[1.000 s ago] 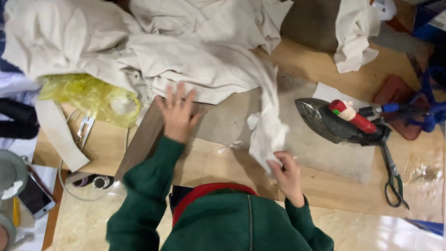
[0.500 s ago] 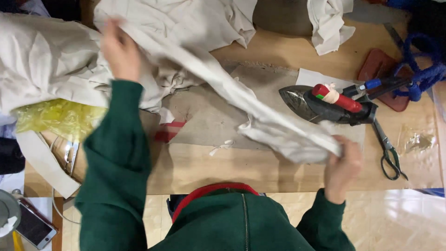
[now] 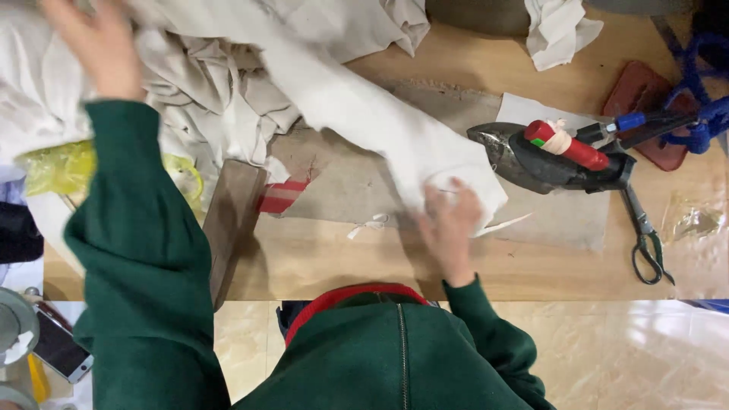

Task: A person irons small pieces of white fabric and then uses scissors to cut them into specific shapes on a workbench.

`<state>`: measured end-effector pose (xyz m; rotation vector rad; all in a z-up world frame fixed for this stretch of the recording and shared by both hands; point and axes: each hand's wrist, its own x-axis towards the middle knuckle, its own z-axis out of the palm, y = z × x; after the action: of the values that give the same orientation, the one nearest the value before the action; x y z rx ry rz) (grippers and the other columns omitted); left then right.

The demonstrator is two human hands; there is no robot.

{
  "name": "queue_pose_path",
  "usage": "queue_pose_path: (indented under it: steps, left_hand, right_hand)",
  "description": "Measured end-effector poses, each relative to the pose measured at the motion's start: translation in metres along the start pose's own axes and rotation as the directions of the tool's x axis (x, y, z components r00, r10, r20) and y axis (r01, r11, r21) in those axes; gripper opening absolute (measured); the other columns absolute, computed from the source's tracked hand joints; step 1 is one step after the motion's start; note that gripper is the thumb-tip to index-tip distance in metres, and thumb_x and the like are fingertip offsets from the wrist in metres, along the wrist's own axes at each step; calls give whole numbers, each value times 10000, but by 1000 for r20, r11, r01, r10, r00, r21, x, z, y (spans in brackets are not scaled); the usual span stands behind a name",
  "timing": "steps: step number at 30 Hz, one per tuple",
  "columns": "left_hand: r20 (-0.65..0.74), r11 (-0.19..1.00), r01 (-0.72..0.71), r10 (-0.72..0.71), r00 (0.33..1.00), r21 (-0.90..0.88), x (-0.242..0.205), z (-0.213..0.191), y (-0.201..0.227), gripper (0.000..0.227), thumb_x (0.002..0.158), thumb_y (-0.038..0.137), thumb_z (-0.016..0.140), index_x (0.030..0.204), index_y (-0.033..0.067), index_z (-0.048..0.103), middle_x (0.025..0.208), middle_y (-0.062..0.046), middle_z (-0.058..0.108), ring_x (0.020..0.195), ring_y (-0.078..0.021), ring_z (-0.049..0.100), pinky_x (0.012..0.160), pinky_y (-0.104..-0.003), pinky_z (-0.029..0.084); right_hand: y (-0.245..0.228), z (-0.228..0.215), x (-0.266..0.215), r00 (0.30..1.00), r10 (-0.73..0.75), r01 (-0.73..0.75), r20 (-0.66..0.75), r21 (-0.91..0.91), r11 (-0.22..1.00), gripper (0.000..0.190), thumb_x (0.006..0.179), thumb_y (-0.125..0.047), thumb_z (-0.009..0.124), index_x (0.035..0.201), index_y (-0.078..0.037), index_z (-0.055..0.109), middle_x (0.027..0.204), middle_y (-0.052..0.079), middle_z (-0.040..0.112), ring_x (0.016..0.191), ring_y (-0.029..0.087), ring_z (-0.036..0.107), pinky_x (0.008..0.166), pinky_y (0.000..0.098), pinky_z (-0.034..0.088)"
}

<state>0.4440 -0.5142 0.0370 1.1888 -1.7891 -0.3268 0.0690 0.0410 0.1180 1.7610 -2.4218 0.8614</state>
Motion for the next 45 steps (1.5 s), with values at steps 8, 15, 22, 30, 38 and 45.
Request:
queue_pose_path:
  steps: [8, 15, 22, 30, 38, 45]
  left_hand:
    - [372, 988, -149, 129, 919, 25, -151, 55, 182, 459, 947, 73, 784, 1370, 84, 605, 1376, -219, 534, 1331, -481, 447, 1102, -601, 353]
    - [575, 849, -500, 497, 649, -170, -212, 84, 269, 684, 727, 200, 917, 1336, 163, 609, 1430, -128, 508, 1443, -438, 360, 1127, -653, 340]
    - [627, 741, -582, 636, 450, -334, -240, 108, 306, 647, 726, 211, 891, 1314, 241, 622, 1464, -115, 483, 1467, -380, 374, 1159, -651, 327]
    - [388, 626, -651, 779, 493, -429, -279, 155, 309, 77, 903, 222, 766, 956, 215, 712, 1242, -10, 635, 1342, -251, 547, 1166, -538, 386]
    - [374, 644, -563, 762, 528, -518, -257, 95, 332, 78, 997, 265, 696, 1026, 216, 749, 1199, -1, 702, 1220, -216, 627, 1150, -498, 403]
    - [312, 585, -578, 804, 506, -569, -266, 42, 340, 260, 1015, 432, 605, 1048, 191, 697, 893, -10, 682, 767, -205, 670, 933, -385, 529]
  right_hand:
    - [-1, 68, -24, 930, -269, 217, 250, 216, 952, 201, 895, -258, 747, 1033, -121, 695, 943, 79, 605, 926, 318, 616, 866, 451, 474]
    - [80, -57, -39, 850, 337, -408, 406, 101, 907, 212, 953, -302, 715, 1136, -197, 712, 950, 119, 746, 957, 352, 725, 838, 466, 556]
    - [126, -113, -48, 901, 405, -433, -159, -401, 807, 494, 943, -114, 814, 1391, -78, 608, 1270, 209, 531, 1186, 422, 535, 1001, 508, 402]
    - [5, 9, -35, 991, 12, -1, 133, -79, 997, 625, 785, -466, 832, 1276, -151, 606, 1225, 83, 571, 1129, 290, 588, 913, 394, 461]
    - [45, -2, -56, 990, 89, -104, 106, 148, 983, 113, 916, -145, 735, 1025, -143, 703, 1109, 6, 664, 1023, 214, 630, 867, 353, 466]
    - [34, -104, -64, 971, 201, -230, 131, 748, 623, 130, 963, -150, 650, 994, -37, 595, 1076, 159, 710, 1070, 291, 683, 959, 448, 496]
